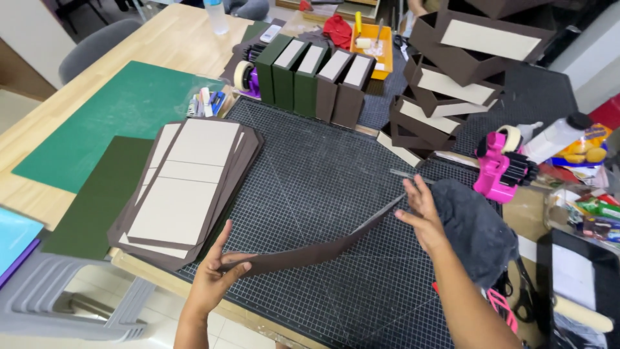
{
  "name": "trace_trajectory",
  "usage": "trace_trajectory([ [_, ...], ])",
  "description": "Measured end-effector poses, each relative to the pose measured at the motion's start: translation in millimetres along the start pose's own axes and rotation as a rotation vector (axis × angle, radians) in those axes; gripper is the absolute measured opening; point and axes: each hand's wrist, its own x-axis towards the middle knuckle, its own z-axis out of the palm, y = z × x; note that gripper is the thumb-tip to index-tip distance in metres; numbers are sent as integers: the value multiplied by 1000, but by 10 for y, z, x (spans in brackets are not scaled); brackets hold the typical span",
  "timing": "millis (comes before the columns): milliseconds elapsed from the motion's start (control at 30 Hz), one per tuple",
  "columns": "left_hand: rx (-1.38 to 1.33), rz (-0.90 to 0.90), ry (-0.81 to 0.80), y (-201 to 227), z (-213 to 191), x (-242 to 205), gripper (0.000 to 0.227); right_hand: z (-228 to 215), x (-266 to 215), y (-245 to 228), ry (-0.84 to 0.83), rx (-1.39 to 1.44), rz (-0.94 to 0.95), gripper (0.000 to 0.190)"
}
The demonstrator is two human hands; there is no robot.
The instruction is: The person constructs a book cover by applying glue to cardboard pieces using a roller, adhering them to a brown paper backing, and smoothing the edges with a red plastic tool and a cloth.
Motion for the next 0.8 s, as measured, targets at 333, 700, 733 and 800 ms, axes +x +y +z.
trace_trajectory([
  [333,-159,144,338,-203,328,-4,96,267,-238,150,362,161,1,63],
  [700,-252,242,496,-127,837,30,92,91,-649,277,709,133,-192,45],
  [733,-251,237,487,-109,846,9,92,100,-670,269,719,131,-190,45],
  [800,-260,183,496,-71,849,-28,93,133,-693,260,757,164,-205,43],
])
